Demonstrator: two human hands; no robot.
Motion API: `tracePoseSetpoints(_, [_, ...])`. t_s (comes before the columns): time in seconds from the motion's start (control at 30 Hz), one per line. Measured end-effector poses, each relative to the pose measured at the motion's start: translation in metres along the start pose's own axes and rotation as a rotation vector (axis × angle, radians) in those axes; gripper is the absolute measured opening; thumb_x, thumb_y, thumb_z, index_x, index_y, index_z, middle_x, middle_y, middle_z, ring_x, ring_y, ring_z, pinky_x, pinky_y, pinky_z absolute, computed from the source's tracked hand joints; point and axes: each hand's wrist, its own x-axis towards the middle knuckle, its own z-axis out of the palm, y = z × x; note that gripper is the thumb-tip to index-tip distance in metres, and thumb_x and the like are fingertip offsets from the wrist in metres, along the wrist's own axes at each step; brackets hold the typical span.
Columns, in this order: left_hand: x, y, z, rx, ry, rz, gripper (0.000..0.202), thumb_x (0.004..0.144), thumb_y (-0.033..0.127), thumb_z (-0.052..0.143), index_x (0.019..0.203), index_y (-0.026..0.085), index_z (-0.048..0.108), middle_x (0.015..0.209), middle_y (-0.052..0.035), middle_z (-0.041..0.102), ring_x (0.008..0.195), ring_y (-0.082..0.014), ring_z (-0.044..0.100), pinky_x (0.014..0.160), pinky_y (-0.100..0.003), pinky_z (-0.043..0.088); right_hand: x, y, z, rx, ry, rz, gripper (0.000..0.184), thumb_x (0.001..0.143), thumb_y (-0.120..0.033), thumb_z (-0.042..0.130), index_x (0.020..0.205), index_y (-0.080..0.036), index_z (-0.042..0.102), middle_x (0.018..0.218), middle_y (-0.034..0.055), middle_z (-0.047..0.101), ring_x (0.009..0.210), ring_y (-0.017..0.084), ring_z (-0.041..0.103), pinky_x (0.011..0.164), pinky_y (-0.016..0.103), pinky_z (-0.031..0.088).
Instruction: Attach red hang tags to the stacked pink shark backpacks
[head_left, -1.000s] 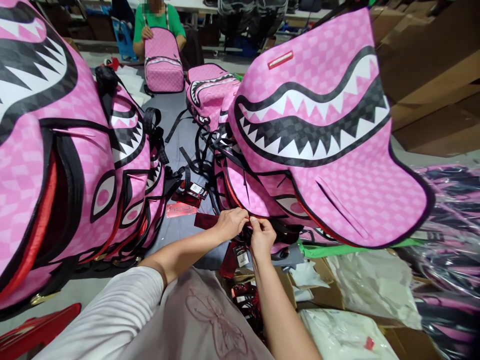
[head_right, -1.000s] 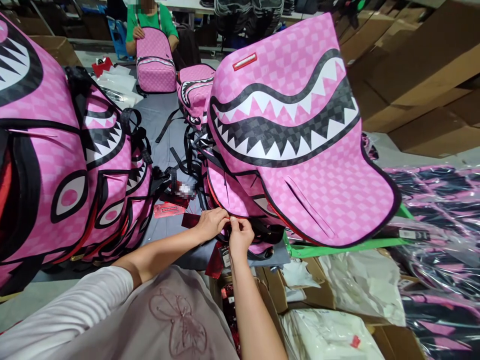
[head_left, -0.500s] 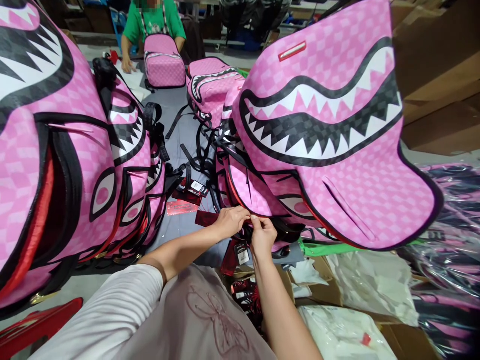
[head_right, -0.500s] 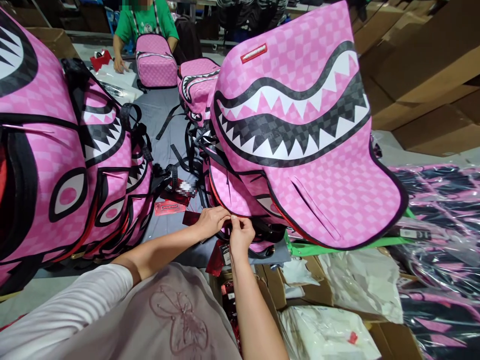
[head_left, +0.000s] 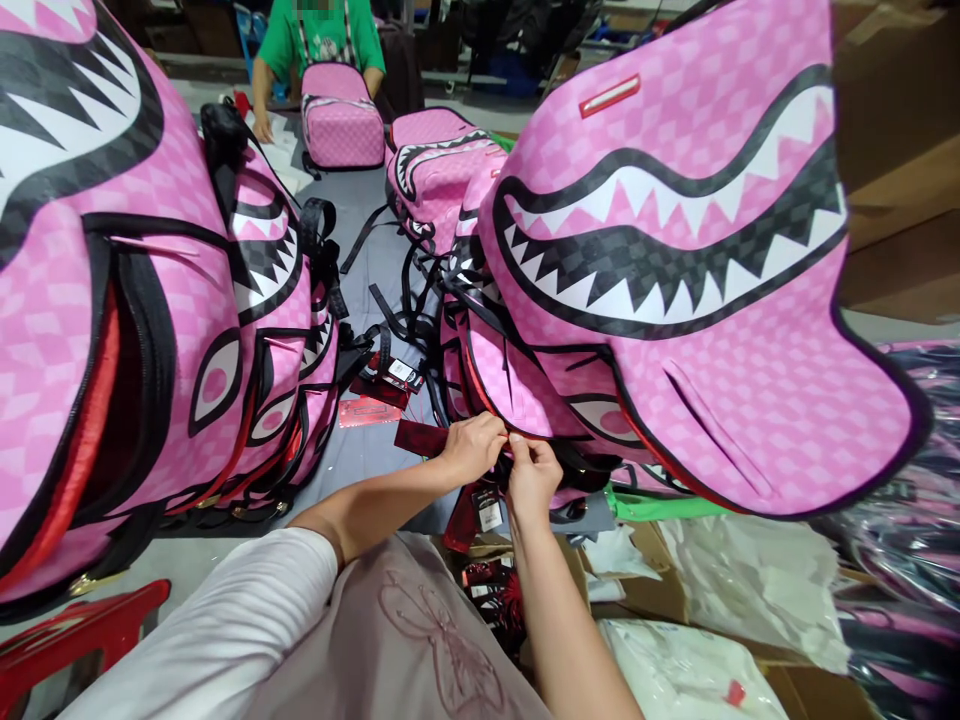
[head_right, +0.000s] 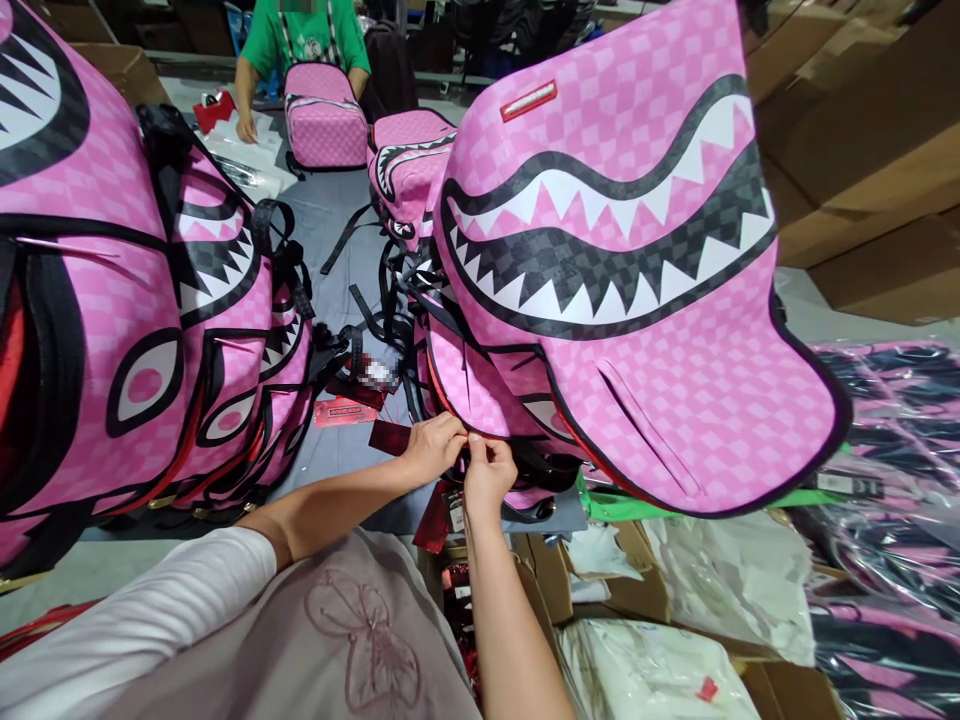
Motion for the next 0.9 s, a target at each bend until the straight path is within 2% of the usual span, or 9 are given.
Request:
tracePoseSetpoints(0.13, [-0.015,-0.023,-0.01,-0.054,0.034,0.066,0.022,0.098,0.029,0.05,0.114,0.018,0.059,0.119,-0.0086,0.063,0.112,-0.0174,0.06,0.095,-0.029,0.05,-0.005,-0.003,-0.016,-0.051,-0.002,-0.005,0.047,0.074,-0.061,0.066,0.082,-0.015,0.066,0.077,0.0041,0.065,0.074,0.019,0.057,0.076,0.034,0.046])
tracePoseSetpoints(0.2, [-0.025,-0.05,-0.023,0.08,-0.003,-0.047,0.024,0.1,0.025,0.044,0.118,0.017,0.057,0.126,-0.0101,0.061,0.119,-0.0178,0.056,0.101,-0.031,0.048,-0.014,-0.002,-0.025,-0.135,0.044,-0.025,0.047,0.079,-0.062,0.06,0.089,-0.016,0.065,0.081,0.0049,0.065,0.074,0.019,0.057,0.076,0.035,0.046])
tracePoseSetpoints(0.27, [-0.033,-0.083,-0.037,0.239,-0.092,-0.186,0.026,0.099,0.016,0.038,0.11,0.016,0.061,0.116,-0.0101,0.065,0.109,-0.0197,0.059,0.096,-0.033,0.049,-0.029,0.002,-0.026,-0.24,0.025,-0.12,0.039,0.087,-0.056,0.054,0.091,-0.017,0.062,0.083,0.0053,0.064,0.074,0.019,0.058,0.076,0.035,0.046])
tracePoseSetpoints(0.37, [-0.037,-0.123,-0.046,0.338,-0.235,-0.209,0.028,0.092,0.004,0.041,0.1,0.015,0.065,0.106,-0.0098,0.068,0.097,-0.0218,0.06,0.085,-0.033,0.05,-0.049,0.014,0.003,-0.372,-0.322,-0.376,0.027,0.094,-0.04,0.046,0.088,-0.02,0.064,0.089,0.0084,0.068,0.083,0.022,0.062,0.082,0.037,0.048])
tracePoseSetpoints(0.43, [-0.035,-0.138,-0.044,0.375,-0.324,-0.167,0.028,0.09,0.003,0.043,0.1,0.016,0.066,0.111,-0.0089,0.067,0.098,-0.0211,0.059,0.085,-0.031,0.049,-0.055,0.024,0.039,-0.496,-0.592,-0.544,0.027,0.092,-0.028,0.044,0.1,-0.019,0.068,0.11,0.0145,0.069,0.103,0.027,0.062,0.092,0.042,0.047])
tracePoseSetpoints(0.53, [-0.03,-0.147,-0.035,0.436,-0.422,-0.138,0.026,0.091,0.005,0.045,0.102,0.014,0.067,0.11,-0.0112,0.067,0.097,-0.0213,0.059,0.084,-0.031,0.048,-0.053,0.04,0.087,-0.769,-0.697,-0.658,0.043,0.085,-0.01,0.04,0.12,-0.01,0.066,0.129,0.0206,0.063,0.124,0.035,0.053,0.109,0.056,0.035])
tracePoseSetpoints(0.67, [-0.028,-0.159,-0.039,0.482,-0.503,-0.135,0.023,0.091,0.006,0.047,0.097,0.013,0.069,0.098,-0.0122,0.067,0.095,-0.022,0.059,0.078,-0.029,0.046,-0.05,0.059,0.096,-0.969,-0.76,-0.713,0.038,0.086,-0.005,0.04,0.096,-0.014,0.075,0.087,0.0155,0.072,0.104,0.033,0.06,0.119,0.06,0.016])
tracePoseSetpoints(0.77, [-0.032,-0.166,-0.051,0.469,-0.525,-0.109,0.023,0.093,0.01,0.047,0.097,0.016,0.069,0.095,-0.0092,0.067,0.093,-0.0204,0.06,0.079,-0.028,0.045,-0.054,0.062,0.081,-1.065,-0.864,-0.703,0.027,0.089,-0.012,0.048,0.088,-0.015,0.074,0.083,0.013,0.07,0.093,0.029,0.06,0.117,0.056,0.02])
tracePoseSetpoints(0.9, [-0.036,-0.156,-0.061,0.45,-0.521,-0.074,0.023,0.098,0.02,0.046,0.099,0.018,0.069,0.096,-0.0076,0.067,0.096,-0.0199,0.061,0.083,-0.029,0.045,-0.056,0.046,0.083,-1.111,-0.78,-0.562,0.036,0.094,-0.025,0.053,0.126,-0.011,0.06,0.112,0.0163,0.066,0.1,0.027,0.058,0.099,0.043,0.037])
